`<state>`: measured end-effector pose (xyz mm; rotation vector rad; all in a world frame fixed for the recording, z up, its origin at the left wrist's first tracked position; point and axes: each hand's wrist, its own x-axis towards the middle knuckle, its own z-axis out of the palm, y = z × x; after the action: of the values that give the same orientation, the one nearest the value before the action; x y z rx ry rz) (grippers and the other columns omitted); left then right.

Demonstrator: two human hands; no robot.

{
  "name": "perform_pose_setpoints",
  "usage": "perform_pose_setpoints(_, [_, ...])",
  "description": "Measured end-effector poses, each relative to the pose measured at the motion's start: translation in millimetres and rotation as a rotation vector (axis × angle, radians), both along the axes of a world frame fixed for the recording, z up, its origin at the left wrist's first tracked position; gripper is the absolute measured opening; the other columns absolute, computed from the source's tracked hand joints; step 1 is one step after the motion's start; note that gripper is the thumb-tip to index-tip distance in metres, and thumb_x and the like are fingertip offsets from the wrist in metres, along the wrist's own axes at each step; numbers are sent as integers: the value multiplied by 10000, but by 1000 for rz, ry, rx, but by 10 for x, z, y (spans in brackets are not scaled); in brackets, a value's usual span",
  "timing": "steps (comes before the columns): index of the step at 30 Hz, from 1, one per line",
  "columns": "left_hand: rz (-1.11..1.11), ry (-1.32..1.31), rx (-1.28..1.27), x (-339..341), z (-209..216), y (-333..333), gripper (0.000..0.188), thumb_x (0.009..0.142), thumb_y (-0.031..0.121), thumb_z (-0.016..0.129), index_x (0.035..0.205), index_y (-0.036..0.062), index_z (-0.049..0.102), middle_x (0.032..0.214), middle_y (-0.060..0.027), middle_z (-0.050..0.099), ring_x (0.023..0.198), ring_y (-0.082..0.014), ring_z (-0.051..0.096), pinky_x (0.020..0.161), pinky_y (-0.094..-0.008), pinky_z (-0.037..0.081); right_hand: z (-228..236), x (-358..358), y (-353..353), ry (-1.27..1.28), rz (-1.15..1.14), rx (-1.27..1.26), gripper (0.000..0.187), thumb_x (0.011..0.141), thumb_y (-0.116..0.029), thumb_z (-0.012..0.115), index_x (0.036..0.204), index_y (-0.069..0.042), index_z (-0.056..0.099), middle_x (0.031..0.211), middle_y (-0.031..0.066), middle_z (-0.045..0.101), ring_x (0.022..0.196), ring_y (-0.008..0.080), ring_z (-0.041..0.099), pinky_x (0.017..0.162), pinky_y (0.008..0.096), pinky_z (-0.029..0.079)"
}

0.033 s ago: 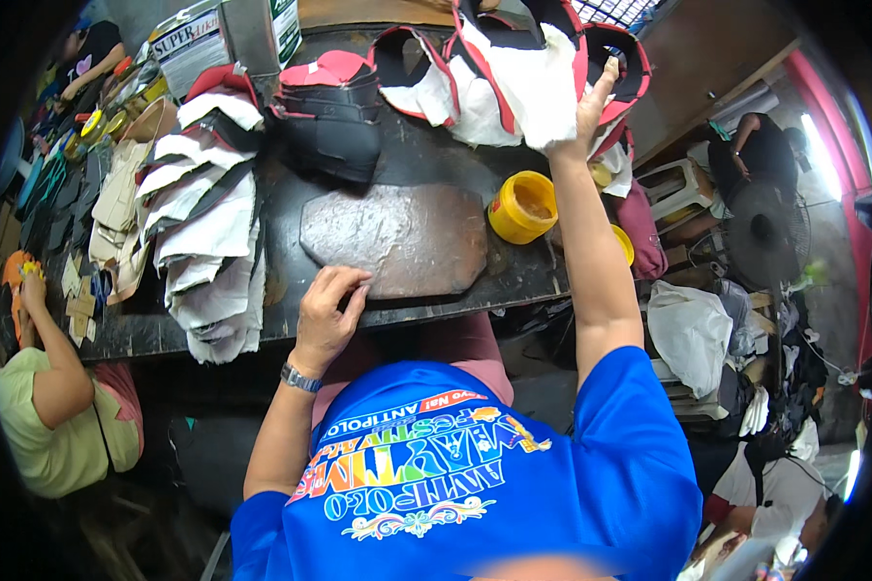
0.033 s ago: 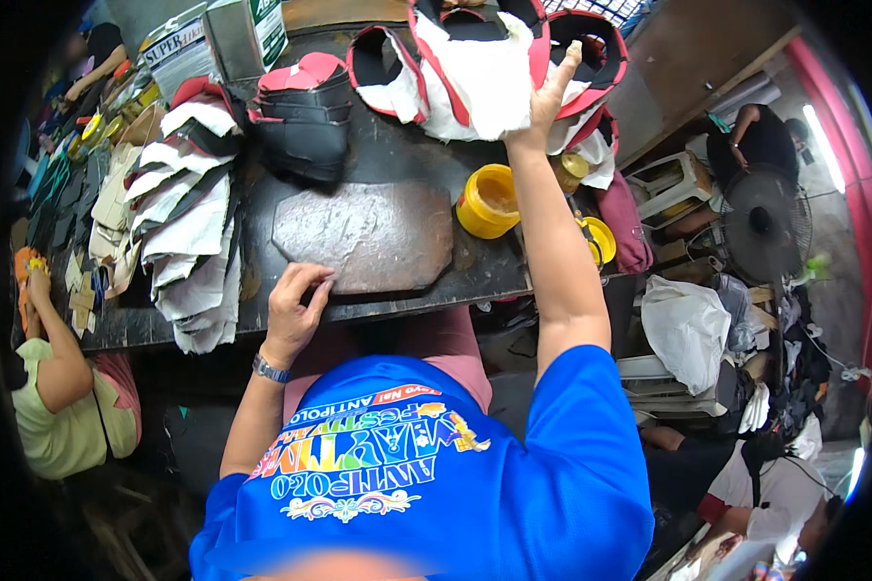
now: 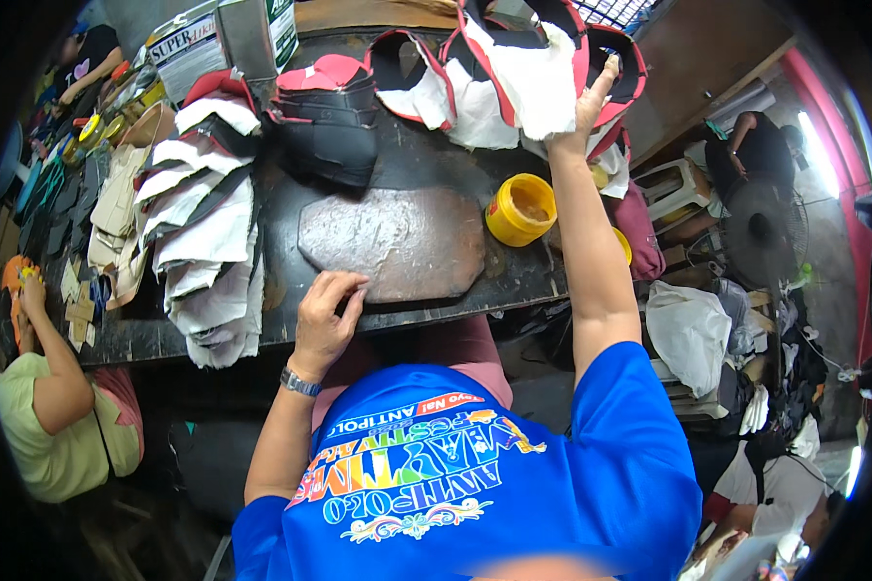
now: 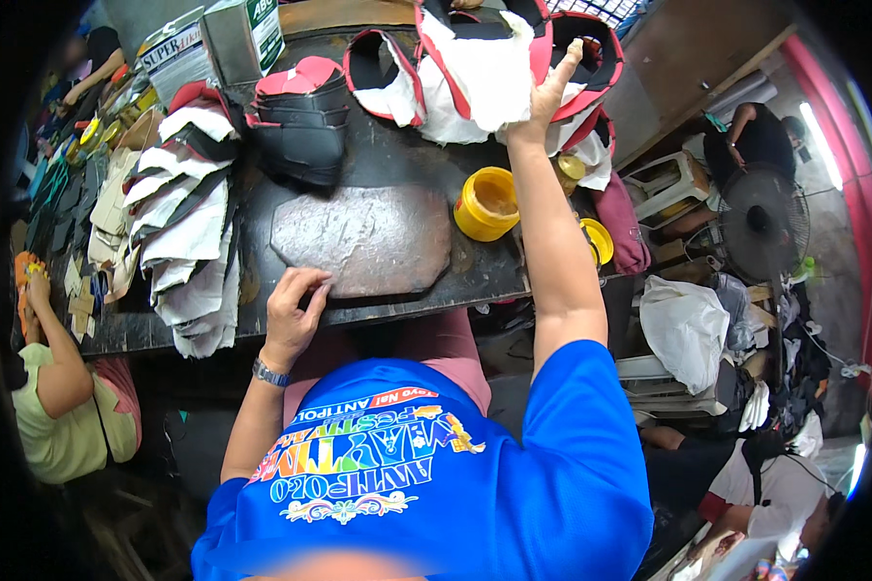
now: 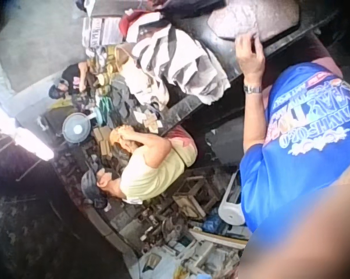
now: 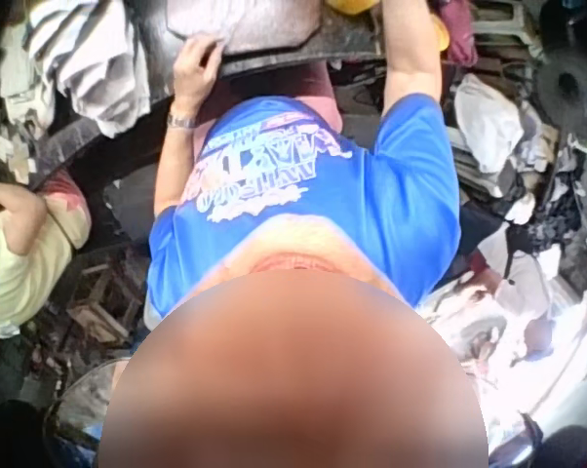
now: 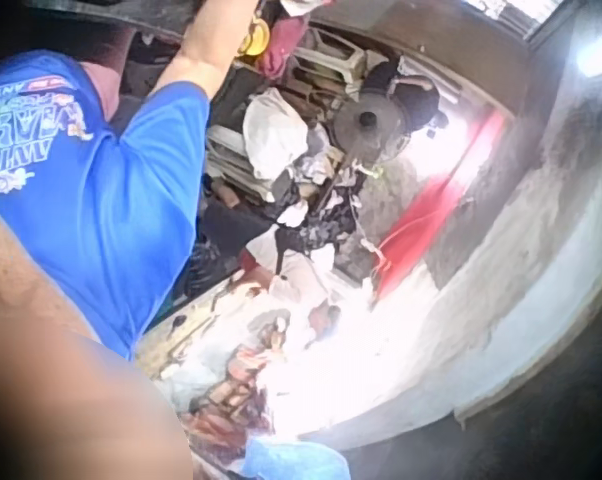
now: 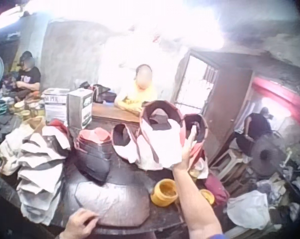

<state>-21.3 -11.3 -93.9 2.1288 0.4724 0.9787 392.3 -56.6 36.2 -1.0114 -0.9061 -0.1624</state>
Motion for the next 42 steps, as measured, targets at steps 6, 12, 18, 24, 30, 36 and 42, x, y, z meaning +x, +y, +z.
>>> perform_pose_setpoints(6, [4,11,29,11,3,11,149,864,-6,725,1006,40,726,957,-114,698,865,-284,673,774,-371,553,27,874,86,-367,-769,-355,917,897,-15,648,1653,-153,146,1653,189,336,1343,336,559,1095,401,458])
perform_pose_setpoints(12, [14,21,89,23,-8,13,146,852,-2,733,989,50,728,948,-112,700,872,-307,670,787,-392,542,-44,976,215,-358,-758,-457,926,839,2,587,1641,-240,192,1570,195,469,1141,426,673,1002,445,517])
perform_pose_setpoints(18, [28,15,78,22,14,-7,135,853,5,739,979,50,728,940,-113,707,881,-307,676,789,-393,544,-100,872,572,-398,-649,-303,900,854,19,606,1632,-250,242,1579,175,469,1265,390,626,1031,401,511])
perform_pose_setpoints(24, [24,11,72,22,22,-4,125,858,2,735,974,47,726,934,-108,711,874,-305,678,788,-392,546,-218,746,688,-336,-484,-648,921,874,5,694,1639,-243,244,1510,209,516,1253,322,632,1023,421,525])
perform_pose_setpoints(30, [23,-4,60,29,33,-3,125,854,-8,734,969,42,729,919,-107,710,854,-296,678,781,-383,543,-94,664,885,-662,-843,-1097,986,863,-106,736,1646,-336,182,1221,226,638,1039,413,681,881,507,561])
perform_pose_setpoints(36, [24,18,97,34,21,3,108,865,42,735,970,61,729,928,-96,708,869,-295,670,782,-390,540,47,-133,1101,-653,-592,-514,797,904,-30,615,1621,-174,299,1035,162,696,895,365,691,882,438,554])
perform_pose_setpoints(42, [5,50,136,19,28,-2,110,866,58,746,973,68,727,934,-84,698,887,-284,658,790,-379,537,-135,-923,1749,-660,211,-821,815,897,-22,638,1608,-267,324,1157,164,728,1019,321,702,927,402,533])
